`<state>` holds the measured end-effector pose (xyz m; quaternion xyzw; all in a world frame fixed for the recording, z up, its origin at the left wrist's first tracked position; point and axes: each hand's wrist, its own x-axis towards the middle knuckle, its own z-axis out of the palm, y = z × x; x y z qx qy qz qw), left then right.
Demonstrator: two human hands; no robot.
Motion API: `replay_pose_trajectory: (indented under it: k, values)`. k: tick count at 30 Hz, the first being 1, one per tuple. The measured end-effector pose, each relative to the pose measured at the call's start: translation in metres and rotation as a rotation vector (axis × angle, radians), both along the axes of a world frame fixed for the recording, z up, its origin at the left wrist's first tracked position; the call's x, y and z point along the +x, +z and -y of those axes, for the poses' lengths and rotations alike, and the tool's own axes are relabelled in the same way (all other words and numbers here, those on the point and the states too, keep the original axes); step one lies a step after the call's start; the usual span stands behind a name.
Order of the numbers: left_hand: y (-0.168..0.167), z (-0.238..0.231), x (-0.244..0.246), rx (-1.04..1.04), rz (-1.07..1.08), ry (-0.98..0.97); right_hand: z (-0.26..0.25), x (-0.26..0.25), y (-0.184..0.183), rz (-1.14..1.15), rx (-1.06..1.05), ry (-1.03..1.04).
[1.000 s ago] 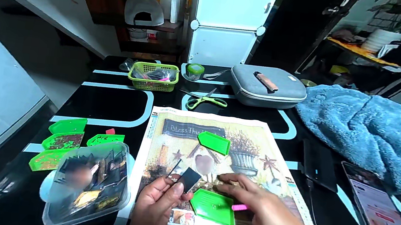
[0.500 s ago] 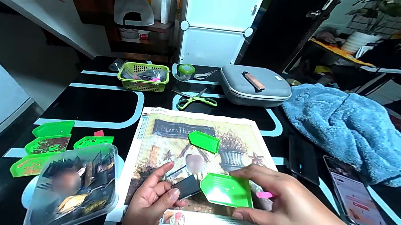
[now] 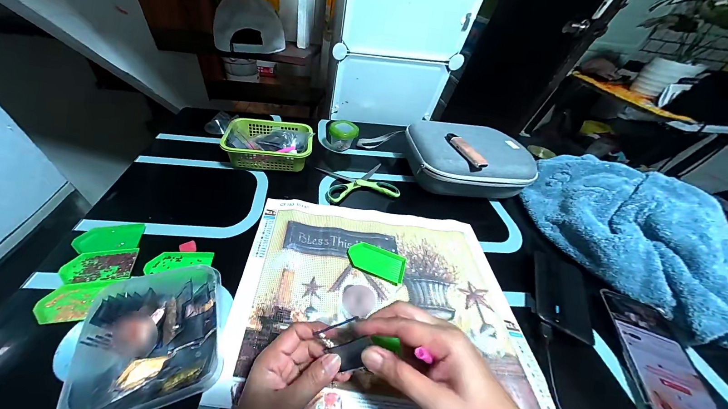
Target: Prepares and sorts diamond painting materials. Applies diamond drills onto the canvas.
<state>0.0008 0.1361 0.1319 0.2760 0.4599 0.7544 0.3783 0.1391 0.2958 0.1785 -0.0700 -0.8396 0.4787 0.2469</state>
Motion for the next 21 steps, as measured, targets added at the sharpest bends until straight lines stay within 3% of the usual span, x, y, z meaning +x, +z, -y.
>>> replay_pose_trajectory:
  k: [7,13,21]
  values:
    - [-0.003,0.004,-0.009,0.088,0.14,-0.055,-0.001,-0.004,0.001,0.028,-0.006,-0.126]
    - [-0.006,0.003,-0.023,0.388,0.397,-0.204,-0.01,0.008,0.004,0.119,-0.065,-0.081]
    - [0.011,0.009,-0.028,0.404,0.667,-0.238,-0.014,0.009,0.009,0.219,-0.193,-0.008]
